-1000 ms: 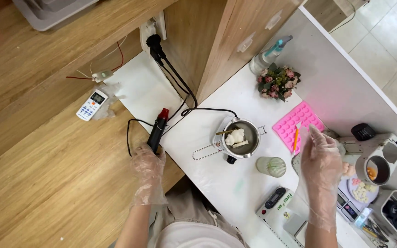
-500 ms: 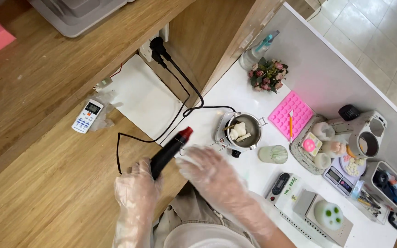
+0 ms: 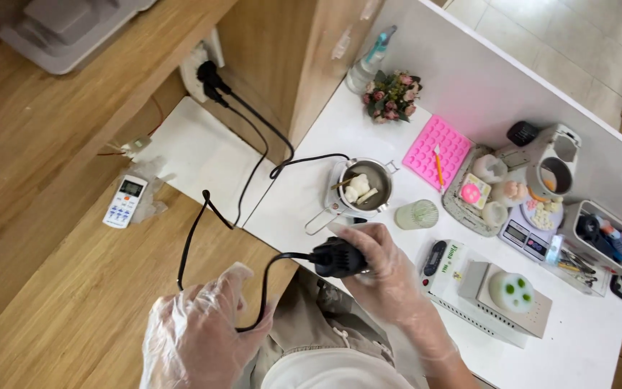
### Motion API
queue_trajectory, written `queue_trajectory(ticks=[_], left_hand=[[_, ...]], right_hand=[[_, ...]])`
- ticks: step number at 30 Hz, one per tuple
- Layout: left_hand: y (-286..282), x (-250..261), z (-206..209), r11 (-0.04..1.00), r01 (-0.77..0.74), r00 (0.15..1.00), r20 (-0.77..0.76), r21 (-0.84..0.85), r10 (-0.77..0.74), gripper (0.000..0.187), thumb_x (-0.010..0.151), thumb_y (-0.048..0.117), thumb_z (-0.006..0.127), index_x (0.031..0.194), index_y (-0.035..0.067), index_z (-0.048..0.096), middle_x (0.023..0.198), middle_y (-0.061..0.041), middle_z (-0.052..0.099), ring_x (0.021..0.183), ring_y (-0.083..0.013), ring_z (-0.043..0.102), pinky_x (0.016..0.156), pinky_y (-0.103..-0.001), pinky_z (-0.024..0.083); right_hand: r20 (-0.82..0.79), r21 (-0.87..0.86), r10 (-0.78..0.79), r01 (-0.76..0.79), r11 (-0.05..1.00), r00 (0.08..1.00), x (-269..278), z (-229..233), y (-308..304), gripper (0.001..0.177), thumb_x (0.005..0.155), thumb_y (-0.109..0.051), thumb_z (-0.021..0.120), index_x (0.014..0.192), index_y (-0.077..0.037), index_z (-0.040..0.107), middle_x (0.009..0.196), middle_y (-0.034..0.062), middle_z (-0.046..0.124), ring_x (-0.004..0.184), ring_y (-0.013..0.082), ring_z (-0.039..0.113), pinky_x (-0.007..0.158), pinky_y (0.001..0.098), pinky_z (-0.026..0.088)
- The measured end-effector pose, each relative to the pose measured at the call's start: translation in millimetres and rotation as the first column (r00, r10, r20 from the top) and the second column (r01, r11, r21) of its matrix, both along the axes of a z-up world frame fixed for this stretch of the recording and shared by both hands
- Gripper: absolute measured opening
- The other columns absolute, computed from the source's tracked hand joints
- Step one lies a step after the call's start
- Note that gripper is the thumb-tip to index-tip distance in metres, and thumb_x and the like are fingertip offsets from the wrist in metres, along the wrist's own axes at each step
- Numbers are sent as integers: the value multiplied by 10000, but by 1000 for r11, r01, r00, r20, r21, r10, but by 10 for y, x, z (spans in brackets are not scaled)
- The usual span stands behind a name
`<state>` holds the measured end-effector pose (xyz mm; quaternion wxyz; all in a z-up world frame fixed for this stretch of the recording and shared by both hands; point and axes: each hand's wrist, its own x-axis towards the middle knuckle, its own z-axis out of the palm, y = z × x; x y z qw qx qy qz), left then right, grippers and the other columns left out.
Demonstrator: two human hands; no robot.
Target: Using a heat gun to smooth the surface of wax inside a glass container during a candle-making process.
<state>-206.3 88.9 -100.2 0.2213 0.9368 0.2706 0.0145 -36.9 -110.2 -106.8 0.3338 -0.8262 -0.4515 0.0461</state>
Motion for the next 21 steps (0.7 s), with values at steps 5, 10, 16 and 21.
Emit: queue_trajectory(ticks=[5,10,16,21], left_hand=[[-386,121,-204,949,62,959,-246,-308,-143,444,859,261,714,1275,221,564,840,-3,703,806,-142,690,749,-313,634],[-1033,449,199,846,468,882,68,-257,-467,436,831,305,834,1227,259,657,1029,51,764,925,-172,735,817,-422,546],[-1522,837,493,917,381,708,600,119,-372,542,780,242,804,1252,119,567,1177,-77,696,1041,-279,695,863,-424,543],[-1755,1169,-78,987,59,548,821,149,-157,665,841,437,811,1273,65,469,1238,-101,584,1077,-238,633,877,-329,559]], right_hand=[[43,370,-188,159,915,981,-102,193,-659,643,831,-25,794,1347,-156,434,1145,87,657,1069,253,672,872,371,586],[-460,566,-369,587,579,808,-327,75,-1404,694,835,-111,811,1366,-109,365,1136,126,641,959,198,678,889,326,580],[-476,754,-420,604,259,773,-401,252,-1997,601,887,-122,814,1347,-86,429,1168,146,605,911,245,686,769,399,611],[-414,869,-482,492,42,772,-585,627,-1951,544,940,-108,887,1279,-70,463,1020,148,598,855,246,647,778,419,604]])
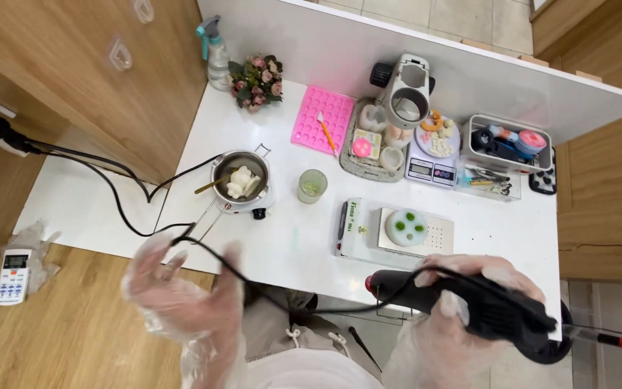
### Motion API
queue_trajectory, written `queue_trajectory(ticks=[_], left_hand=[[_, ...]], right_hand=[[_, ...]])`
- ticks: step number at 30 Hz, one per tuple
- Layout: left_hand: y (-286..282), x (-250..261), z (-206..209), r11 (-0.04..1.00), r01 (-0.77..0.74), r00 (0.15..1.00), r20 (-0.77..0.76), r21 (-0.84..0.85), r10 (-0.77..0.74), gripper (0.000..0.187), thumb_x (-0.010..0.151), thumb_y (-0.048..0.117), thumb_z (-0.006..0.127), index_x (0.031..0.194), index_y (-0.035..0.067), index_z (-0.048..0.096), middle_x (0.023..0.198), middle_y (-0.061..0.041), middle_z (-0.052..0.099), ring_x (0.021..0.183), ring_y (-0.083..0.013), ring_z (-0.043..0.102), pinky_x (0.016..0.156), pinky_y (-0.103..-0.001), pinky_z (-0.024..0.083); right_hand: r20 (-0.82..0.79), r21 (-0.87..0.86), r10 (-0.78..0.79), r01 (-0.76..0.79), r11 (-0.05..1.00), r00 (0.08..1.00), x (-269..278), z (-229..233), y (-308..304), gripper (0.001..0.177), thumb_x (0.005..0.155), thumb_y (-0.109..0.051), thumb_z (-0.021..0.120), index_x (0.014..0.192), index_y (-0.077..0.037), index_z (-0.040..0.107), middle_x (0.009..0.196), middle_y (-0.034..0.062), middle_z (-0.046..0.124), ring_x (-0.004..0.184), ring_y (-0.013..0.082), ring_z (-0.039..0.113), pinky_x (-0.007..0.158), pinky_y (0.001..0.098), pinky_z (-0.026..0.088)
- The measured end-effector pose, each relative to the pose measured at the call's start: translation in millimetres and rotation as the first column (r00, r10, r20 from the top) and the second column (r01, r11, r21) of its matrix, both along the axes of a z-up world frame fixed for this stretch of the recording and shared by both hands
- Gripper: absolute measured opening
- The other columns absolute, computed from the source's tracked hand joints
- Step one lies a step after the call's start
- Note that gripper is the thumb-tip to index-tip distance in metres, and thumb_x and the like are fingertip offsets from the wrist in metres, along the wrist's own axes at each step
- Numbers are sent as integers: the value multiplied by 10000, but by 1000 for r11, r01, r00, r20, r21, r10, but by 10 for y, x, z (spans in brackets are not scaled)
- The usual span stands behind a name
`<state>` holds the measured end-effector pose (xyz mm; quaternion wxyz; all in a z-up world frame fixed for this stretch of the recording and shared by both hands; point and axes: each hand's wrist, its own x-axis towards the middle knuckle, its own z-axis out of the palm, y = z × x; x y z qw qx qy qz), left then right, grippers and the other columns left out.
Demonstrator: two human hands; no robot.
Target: Using a heat gun to smooth the surface of wax inside a glass container during a candle-making process.
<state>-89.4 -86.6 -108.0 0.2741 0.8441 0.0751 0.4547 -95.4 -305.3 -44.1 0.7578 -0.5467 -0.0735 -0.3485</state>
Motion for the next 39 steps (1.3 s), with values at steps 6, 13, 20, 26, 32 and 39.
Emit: queue_trajectory(ticks=[6,13,20,26,32,39], left_hand=[[-141,375,-561,461,168,978,206,-871,31,560,975,528,698,1201,49,515,1065,-93,589,861,-120,584,803,-277,539],[26,549,-1287,883,-283,918,159,-375,362,728,1030,482,661,1463,-46,409,1465,-238,427,1324,-363,542,1061,-437,642],[-30,115,-992,746,-273,926,-376,-607,33,620,945,371,714,1384,-5,490,1351,-209,556,1211,-333,618,964,-434,629],[-507,964,-1480,714,100,461,-604,-693,-651,1103,736,228,866,1554,67,144,1558,-191,370,1412,-310,424,1150,-444,389],[-1034,1912,-2661,778,210,766,-395,-592,-507,1275,610,131,943,1531,-6,73,1587,-281,239,1473,-427,233,1223,-467,210],[-850,1911,-2433,736,72,710,-484,-673,-512,891,649,203,949,1406,170,479,1378,-100,558,1299,-289,536,1131,-415,451]], right_hand=[[15,-341,185,-169,925,983,-193,252,-563,249,973,-115,724,1121,-93,526,990,133,636,845,284,743,849,512,610],[-89,-434,403,-399,807,911,-114,311,-705,128,1002,-74,583,1093,-41,499,1001,174,728,832,302,709,875,580,588],[-130,-645,244,-268,715,961,-59,396,-925,323,998,-126,723,1181,-115,457,1118,47,694,851,155,699,934,422,603],[-44,-768,47,-64,638,998,-127,-3,-1277,487,809,-164,849,1067,-159,435,1042,11,659,807,133,693,866,359,618],[-76,-692,-75,2,721,994,-237,-144,-1226,283,886,-46,613,1039,-171,411,956,3,662,789,143,694,903,387,655],[-188,-711,-16,-125,692,982,-328,-98,-1400,340,922,-156,637,1189,-134,428,1060,139,695,925,250,756,1017,509,601]])
